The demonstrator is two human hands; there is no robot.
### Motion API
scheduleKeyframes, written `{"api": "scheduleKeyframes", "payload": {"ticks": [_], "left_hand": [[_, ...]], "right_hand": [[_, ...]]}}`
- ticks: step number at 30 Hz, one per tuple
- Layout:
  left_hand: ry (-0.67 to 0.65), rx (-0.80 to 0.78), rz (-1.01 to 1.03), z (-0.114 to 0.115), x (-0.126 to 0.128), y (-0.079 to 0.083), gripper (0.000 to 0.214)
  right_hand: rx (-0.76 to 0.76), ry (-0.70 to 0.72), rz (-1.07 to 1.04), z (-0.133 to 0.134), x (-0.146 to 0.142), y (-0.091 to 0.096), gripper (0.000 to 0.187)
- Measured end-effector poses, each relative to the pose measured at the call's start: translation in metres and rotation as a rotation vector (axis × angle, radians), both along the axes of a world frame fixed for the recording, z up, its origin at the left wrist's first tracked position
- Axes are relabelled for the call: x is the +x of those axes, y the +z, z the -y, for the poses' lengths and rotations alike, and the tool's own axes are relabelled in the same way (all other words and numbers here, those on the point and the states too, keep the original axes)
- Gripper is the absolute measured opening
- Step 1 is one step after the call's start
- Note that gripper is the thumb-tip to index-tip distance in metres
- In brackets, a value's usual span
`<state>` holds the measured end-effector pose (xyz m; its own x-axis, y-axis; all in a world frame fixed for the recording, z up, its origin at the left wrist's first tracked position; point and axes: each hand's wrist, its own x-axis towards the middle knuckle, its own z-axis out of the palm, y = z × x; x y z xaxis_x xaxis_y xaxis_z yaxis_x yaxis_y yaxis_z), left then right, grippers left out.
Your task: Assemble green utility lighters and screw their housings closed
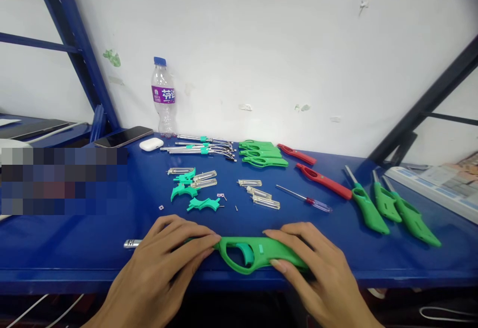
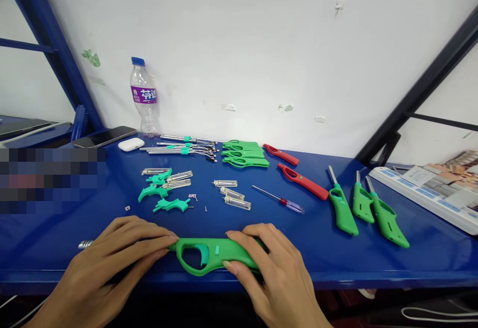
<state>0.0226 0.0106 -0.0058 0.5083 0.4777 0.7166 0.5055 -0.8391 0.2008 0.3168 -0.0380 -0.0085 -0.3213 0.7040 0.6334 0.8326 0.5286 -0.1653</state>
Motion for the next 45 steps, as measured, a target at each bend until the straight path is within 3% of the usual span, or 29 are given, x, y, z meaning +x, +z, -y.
{"api": "scheduleKeyframes", "payload": {"ticks": [9, 15, 20, 27, 33, 45], "left_hand": [[0.014, -0.026, 0.017, 0.001, 0.000, -0.002, 0.026], [0.170, -0.046, 0.056, 0.007, -0.001, -0.007, 0.031], [0.033, -0.014, -0.037, 0.009, 0.010, 0.006, 0.031], [-0.083, -0.086, 0.001, 0.008, 0.039, 0.016, 0.016], [-0.108, -0.096, 0.012, 0.005, 0.041, 0.011, 0.018], [-0.103, -0.120, -0.037, 0.006, 0.041, 0.008, 0.022]], "right_hand": [[-0.022, 0.010, -0.015, 0.000, -0.001, 0.002, 0.023], [-0.027, -0.051, -0.224, 0.000, 0.005, -0.004, 0.023], [-0.091, -0.197, -0.502, 0.000, 0.014, -0.001, 0.046], [-0.218, -0.062, -0.494, -0.004, -0.004, 0.023, 0.045], [-0.323, 0.153, -0.442, -0.006, -0.024, 0.023, 0.034], [-0.288, 0.186, -0.279, -0.008, -0.027, 0.021, 0.029]]}}
